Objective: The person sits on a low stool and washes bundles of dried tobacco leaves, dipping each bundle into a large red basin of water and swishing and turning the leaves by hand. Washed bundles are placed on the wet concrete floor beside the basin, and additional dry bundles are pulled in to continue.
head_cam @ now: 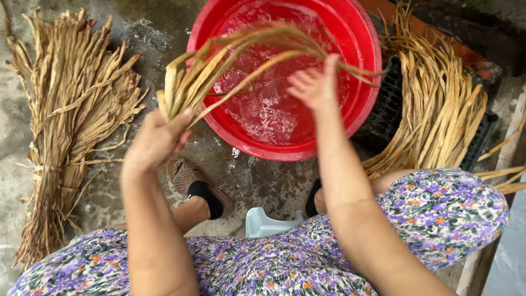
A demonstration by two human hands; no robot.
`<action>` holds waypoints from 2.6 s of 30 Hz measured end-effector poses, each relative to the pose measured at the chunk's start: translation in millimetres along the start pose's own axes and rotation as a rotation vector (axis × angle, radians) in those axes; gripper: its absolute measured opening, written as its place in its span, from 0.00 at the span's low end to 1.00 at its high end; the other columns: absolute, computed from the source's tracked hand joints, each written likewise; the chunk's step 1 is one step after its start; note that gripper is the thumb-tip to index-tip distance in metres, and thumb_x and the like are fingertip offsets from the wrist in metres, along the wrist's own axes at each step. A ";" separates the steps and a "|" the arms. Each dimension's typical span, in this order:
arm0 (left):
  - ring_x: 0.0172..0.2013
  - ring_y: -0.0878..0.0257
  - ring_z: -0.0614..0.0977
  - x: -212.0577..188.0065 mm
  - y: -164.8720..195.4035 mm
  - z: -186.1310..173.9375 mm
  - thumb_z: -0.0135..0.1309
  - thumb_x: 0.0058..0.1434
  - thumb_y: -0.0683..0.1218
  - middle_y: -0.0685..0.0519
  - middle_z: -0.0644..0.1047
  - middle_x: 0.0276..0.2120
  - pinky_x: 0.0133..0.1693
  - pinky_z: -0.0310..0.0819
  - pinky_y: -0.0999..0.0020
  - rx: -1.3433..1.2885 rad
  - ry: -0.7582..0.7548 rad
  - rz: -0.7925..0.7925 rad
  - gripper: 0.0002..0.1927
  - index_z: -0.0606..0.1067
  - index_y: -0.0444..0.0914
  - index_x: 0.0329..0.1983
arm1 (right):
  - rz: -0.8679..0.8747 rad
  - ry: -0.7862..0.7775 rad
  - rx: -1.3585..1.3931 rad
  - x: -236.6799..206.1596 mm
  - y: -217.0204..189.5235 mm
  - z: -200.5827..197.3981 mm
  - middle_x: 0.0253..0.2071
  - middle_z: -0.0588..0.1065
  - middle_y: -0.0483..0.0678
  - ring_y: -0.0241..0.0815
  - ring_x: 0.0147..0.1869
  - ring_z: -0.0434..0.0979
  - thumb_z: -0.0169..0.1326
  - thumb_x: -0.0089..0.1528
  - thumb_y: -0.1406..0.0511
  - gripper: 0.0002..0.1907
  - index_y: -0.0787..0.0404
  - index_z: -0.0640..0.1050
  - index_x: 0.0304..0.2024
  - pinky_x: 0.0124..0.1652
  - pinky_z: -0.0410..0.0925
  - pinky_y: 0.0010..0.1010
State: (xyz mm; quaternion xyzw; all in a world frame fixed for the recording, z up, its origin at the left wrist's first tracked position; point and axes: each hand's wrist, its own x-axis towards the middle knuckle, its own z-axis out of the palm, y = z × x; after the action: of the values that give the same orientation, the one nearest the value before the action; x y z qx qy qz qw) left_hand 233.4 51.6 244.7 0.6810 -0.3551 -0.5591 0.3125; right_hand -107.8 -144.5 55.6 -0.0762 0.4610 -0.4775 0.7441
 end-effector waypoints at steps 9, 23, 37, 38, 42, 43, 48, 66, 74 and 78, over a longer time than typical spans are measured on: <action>0.17 0.64 0.71 75.7 -97.0 126.4 0.48 0.71 0.53 0.55 0.72 0.20 0.19 0.64 0.68 0.145 -0.165 -0.119 0.16 0.74 0.36 0.35 | 0.399 -0.335 -0.058 -67.6 136.0 76.2 0.37 0.74 0.59 0.50 0.36 0.80 0.64 0.63 0.65 0.24 0.66 0.70 0.57 0.41 0.78 0.42; 0.24 0.64 0.71 -45.8 3.3 36.9 0.51 0.67 0.56 0.56 0.72 0.22 0.29 0.68 0.66 0.458 -0.332 -0.101 0.19 0.79 0.35 0.38 | 0.106 0.012 0.364 58.6 -43.9 -22.3 0.15 0.65 0.42 0.38 0.16 0.64 0.37 0.74 0.57 0.22 0.59 0.69 0.28 0.28 0.70 0.39; 0.21 0.74 0.73 7.7 138.7 8.8 0.52 0.72 0.51 0.65 0.73 0.25 0.21 0.66 0.80 0.231 0.082 0.625 0.10 0.75 0.39 0.45 | 0.085 -0.217 -0.503 -0.1 24.4 14.5 0.72 0.60 0.64 0.63 0.72 0.67 0.39 0.56 0.30 0.58 0.59 0.49 0.75 0.65 0.64 0.55; 0.18 0.73 0.73 33.7 132.4 27.1 0.48 0.74 0.53 0.60 0.73 0.21 0.19 0.66 0.77 0.334 0.060 0.564 0.12 0.77 0.42 0.49 | 0.142 -0.204 -0.622 1.8 32.3 6.2 0.73 0.56 0.62 0.62 0.73 0.63 0.37 0.55 0.30 0.58 0.58 0.50 0.76 0.65 0.62 0.56; 0.21 0.67 0.76 120.8 38.4 108.3 0.55 0.66 0.52 0.54 0.77 0.27 0.23 0.76 0.69 0.438 -0.151 0.163 0.21 0.71 0.40 0.59 | 0.234 0.089 -0.425 22.5 30.1 -44.7 0.74 0.51 0.69 0.66 0.74 0.60 0.31 0.60 0.28 0.60 0.68 0.55 0.75 0.66 0.58 0.62; 0.20 0.62 0.73 135.4 4.1 118.5 0.51 0.64 0.48 0.51 0.78 0.28 0.22 0.74 0.64 0.522 -0.241 -0.046 0.24 0.67 0.46 0.64 | 0.136 0.245 -0.371 28.9 24.7 -57.9 0.74 0.55 0.69 0.66 0.74 0.61 0.32 0.60 0.29 0.57 0.65 0.56 0.74 0.66 0.61 0.63; 0.52 0.44 0.80 208.6 -107.2 136.7 0.51 0.66 0.46 0.36 0.77 0.53 0.54 0.75 0.51 0.906 -0.077 -0.097 0.18 0.71 0.35 0.57 | -0.072 0.613 -0.208 37.9 14.9 -74.5 0.74 0.58 0.56 0.63 0.72 0.61 0.44 0.63 0.38 0.42 0.51 0.59 0.72 0.63 0.55 0.70; 0.51 0.49 0.83 127.4 -91.1 223.8 0.40 0.70 0.44 0.40 0.81 0.51 0.51 0.79 0.54 1.262 -0.532 0.172 0.18 0.72 0.33 0.58 | 0.350 0.227 -0.514 42.0 94.4 -24.9 0.27 0.71 0.48 0.33 0.18 0.67 0.52 0.69 0.66 0.13 0.69 0.75 0.51 0.17 0.68 0.22; 0.44 0.44 0.84 1.8 18.4 98.0 0.47 0.67 0.48 0.40 0.81 0.40 0.47 0.77 0.48 1.261 -0.526 0.137 0.16 0.68 0.38 0.55 | 0.143 0.216 0.059 72.8 21.7 -47.0 0.23 0.68 0.43 0.35 0.18 0.61 0.50 0.73 0.59 0.11 0.59 0.74 0.46 0.25 0.69 0.34; 0.36 0.45 0.84 -52.5 55.0 19.7 0.54 0.56 0.52 0.42 0.82 0.33 0.43 0.78 0.49 1.095 -0.439 0.172 0.27 0.70 0.43 0.59 | 0.006 -0.288 0.439 70.5 -49.5 -67.0 0.49 0.81 0.66 0.41 0.15 0.64 0.40 0.73 0.62 0.18 0.34 0.79 0.57 0.19 0.67 0.40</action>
State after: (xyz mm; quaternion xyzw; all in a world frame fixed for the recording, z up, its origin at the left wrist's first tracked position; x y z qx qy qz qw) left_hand 200.2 64.4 314.8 0.5804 -0.7019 -0.3949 -0.1207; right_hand -182.0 -204.0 2.0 0.0215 0.2360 -0.5483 0.8020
